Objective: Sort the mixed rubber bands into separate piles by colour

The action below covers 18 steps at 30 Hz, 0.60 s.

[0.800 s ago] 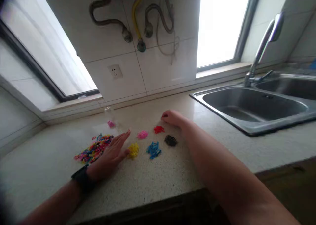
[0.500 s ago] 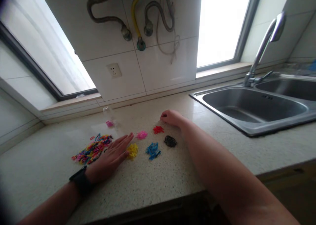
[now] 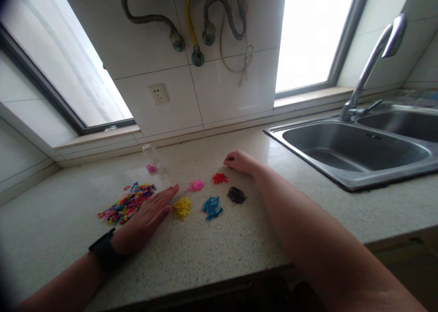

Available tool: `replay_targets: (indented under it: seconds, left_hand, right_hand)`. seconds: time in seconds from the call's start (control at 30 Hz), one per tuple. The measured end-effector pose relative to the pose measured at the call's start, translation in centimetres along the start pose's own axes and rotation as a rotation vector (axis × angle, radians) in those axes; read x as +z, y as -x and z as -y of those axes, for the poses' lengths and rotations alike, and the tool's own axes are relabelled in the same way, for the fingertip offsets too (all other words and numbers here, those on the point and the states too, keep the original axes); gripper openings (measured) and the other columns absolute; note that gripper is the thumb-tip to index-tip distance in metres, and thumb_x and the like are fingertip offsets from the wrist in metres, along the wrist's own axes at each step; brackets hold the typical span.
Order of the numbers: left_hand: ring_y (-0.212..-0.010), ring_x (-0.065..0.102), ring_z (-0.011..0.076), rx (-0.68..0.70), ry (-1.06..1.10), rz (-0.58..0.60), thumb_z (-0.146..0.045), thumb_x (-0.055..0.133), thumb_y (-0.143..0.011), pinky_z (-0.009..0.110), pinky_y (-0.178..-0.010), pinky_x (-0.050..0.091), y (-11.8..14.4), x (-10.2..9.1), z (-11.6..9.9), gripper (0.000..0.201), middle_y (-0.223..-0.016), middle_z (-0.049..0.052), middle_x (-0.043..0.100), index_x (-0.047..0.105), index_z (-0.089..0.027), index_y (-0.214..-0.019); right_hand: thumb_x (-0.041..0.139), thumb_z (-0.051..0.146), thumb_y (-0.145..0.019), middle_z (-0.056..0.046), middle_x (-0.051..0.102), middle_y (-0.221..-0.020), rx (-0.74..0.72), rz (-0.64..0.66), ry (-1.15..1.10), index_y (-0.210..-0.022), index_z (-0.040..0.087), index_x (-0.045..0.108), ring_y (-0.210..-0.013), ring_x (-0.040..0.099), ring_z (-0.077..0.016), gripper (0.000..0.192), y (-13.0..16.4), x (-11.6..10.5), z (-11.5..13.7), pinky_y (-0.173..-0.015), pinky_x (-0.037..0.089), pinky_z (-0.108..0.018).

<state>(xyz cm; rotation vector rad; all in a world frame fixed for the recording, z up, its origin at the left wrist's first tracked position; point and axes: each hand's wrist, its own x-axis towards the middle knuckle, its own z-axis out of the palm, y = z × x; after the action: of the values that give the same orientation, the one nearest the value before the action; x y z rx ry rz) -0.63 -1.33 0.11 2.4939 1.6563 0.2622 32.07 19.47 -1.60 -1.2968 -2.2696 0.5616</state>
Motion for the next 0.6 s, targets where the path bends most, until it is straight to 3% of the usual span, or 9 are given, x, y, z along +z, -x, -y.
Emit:
replay_targets:
  seconds: [0.27,0.6]
  left_hand:
    - [-0.144,0.032,0.0253,-0.018,-0.069,-0.028,-0.054,0.024,-0.102,0.047,-0.118,0.027,0.6,0.8,0.5,0.065,-0.158,0.010,0.033,0.028,-0.016,-0.153]
    - [-0.149,0.020,0.0283,-0.023,-0.104,0.062,-0.067,0.029,-0.095,0.050,-0.119,0.021,1.5,0.8,0.5,0.081,-0.162,0.012,0.017,0.017,-0.015,-0.157]
  right_hand:
    - [0.058,0.040,-0.085,-0.005,0.073,-0.076,0.010,0.018,-0.049,-0.088,0.017,0.074,-0.068,0.062,-0.0170,0.028,0.0,-0.1,-0.5,-0.064,0.045,-0.028]
    - [0.058,0.042,-0.084,-0.004,0.072,-0.074,0.020,0.015,-0.080,-0.090,0.018,0.074,-0.065,0.060,-0.0163,0.030,-0.4,0.3,-1.4,-0.062,0.045,-0.028]
